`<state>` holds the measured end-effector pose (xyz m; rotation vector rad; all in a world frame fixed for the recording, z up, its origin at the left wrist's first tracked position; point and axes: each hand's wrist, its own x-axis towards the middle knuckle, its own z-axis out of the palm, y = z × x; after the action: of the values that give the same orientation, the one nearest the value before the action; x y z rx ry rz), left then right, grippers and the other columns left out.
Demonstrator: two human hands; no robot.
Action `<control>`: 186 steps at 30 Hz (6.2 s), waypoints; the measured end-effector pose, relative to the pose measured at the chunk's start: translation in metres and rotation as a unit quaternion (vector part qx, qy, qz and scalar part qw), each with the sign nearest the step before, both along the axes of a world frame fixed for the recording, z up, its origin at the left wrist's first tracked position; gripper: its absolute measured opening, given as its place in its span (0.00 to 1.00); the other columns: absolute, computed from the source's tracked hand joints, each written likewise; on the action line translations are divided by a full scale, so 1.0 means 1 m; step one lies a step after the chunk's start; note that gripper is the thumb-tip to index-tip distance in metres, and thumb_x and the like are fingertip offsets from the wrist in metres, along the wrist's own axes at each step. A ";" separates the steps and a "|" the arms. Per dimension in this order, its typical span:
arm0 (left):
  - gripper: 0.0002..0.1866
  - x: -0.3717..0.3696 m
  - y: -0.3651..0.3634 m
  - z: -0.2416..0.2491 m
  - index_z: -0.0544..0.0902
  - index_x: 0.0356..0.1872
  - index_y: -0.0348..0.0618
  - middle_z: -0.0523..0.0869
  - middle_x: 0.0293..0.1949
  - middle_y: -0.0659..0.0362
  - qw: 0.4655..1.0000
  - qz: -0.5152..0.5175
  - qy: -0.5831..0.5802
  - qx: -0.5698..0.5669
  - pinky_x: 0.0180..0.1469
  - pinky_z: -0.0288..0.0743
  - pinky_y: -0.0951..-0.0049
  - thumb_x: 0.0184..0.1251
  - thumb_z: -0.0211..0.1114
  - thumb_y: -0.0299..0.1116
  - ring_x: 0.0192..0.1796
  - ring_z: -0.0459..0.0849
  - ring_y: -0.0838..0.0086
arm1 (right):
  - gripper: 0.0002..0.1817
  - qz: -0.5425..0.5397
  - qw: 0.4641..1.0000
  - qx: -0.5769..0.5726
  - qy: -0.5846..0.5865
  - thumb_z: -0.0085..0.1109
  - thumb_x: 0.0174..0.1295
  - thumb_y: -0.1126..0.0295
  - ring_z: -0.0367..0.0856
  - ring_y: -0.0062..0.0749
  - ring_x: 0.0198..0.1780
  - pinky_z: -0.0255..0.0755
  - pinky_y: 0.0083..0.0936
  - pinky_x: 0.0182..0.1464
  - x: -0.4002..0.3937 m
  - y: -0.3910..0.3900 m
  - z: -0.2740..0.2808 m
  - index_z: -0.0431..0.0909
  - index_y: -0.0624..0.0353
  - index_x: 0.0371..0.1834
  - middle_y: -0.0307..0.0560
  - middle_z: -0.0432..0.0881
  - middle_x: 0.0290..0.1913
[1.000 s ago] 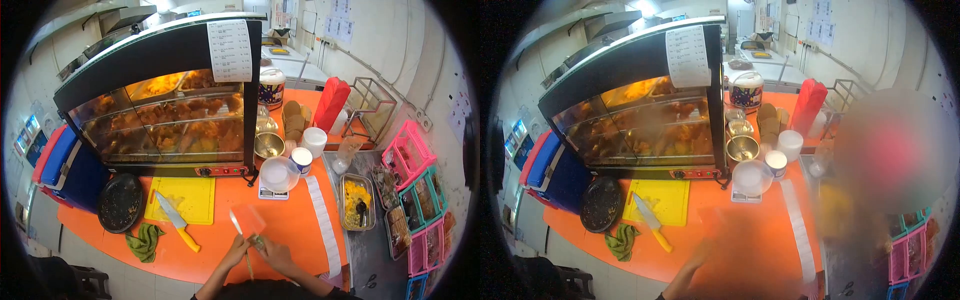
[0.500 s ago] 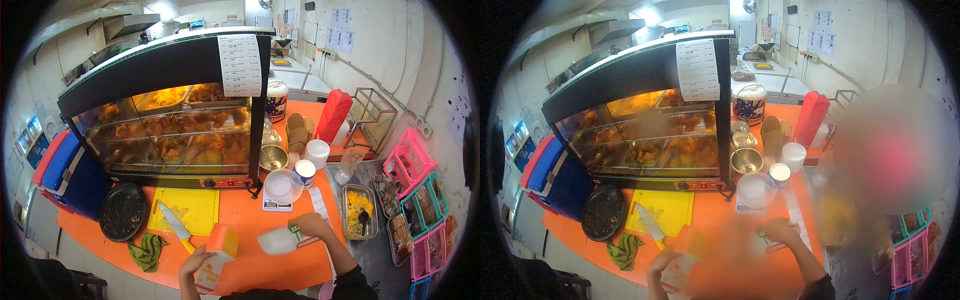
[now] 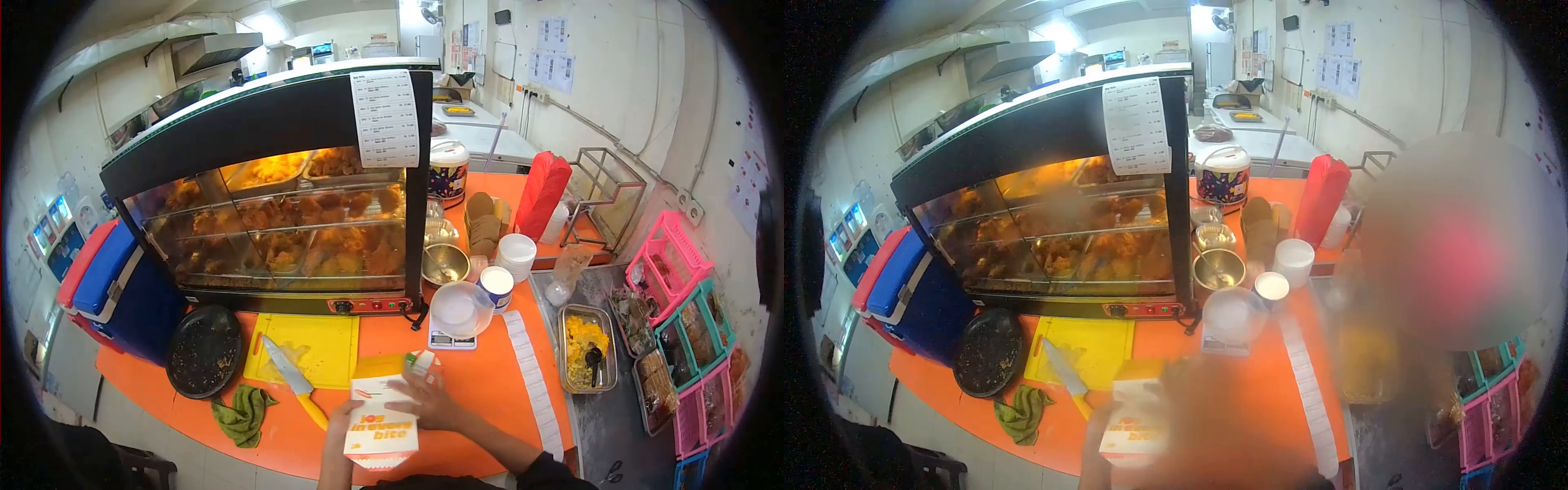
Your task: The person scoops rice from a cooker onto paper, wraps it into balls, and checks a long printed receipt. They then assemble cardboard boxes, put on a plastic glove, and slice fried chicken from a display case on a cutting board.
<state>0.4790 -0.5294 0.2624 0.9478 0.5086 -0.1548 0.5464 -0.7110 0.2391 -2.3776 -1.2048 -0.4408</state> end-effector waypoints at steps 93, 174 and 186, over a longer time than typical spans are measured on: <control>0.34 -0.045 0.044 -0.168 0.63 0.60 0.37 0.73 0.55 0.51 0.979 0.032 -0.157 -0.123 0.58 0.69 0.62 0.59 0.55 0.51 0.57 0.73 0.62 | 0.05 -0.318 0.848 0.328 0.270 0.47 0.63 0.73 0.68 0.38 0.20 0.63 0.34 0.26 0.038 0.012 -0.083 0.65 0.63 0.36 0.52 0.70 0.20; 0.04 0.109 0.329 -0.193 0.78 0.27 0.40 0.80 0.30 0.47 0.608 -0.236 -0.211 0.728 0.35 0.74 0.58 0.48 0.59 0.25 0.34 0.80 0.53 | 0.18 -0.387 0.902 -0.104 0.163 0.53 0.49 0.75 0.71 0.50 0.43 0.67 0.43 0.46 -0.067 0.307 -0.160 0.65 0.66 0.45 0.57 0.69 0.37; 0.05 -0.019 0.328 -0.153 0.81 0.26 0.43 0.80 0.26 0.55 0.650 -0.109 -0.258 0.707 0.34 0.71 0.63 0.54 0.63 0.32 0.33 0.78 0.61 | 0.17 -0.498 0.846 0.067 0.178 0.51 0.53 0.79 0.62 0.58 0.49 0.59 0.45 0.49 -0.074 0.308 -0.181 0.62 0.70 0.47 0.68 0.62 0.48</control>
<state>0.4605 -0.2018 0.1097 2.5141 -0.1615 0.3895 0.4727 -0.4033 0.0577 -2.6196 0.2987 -0.3269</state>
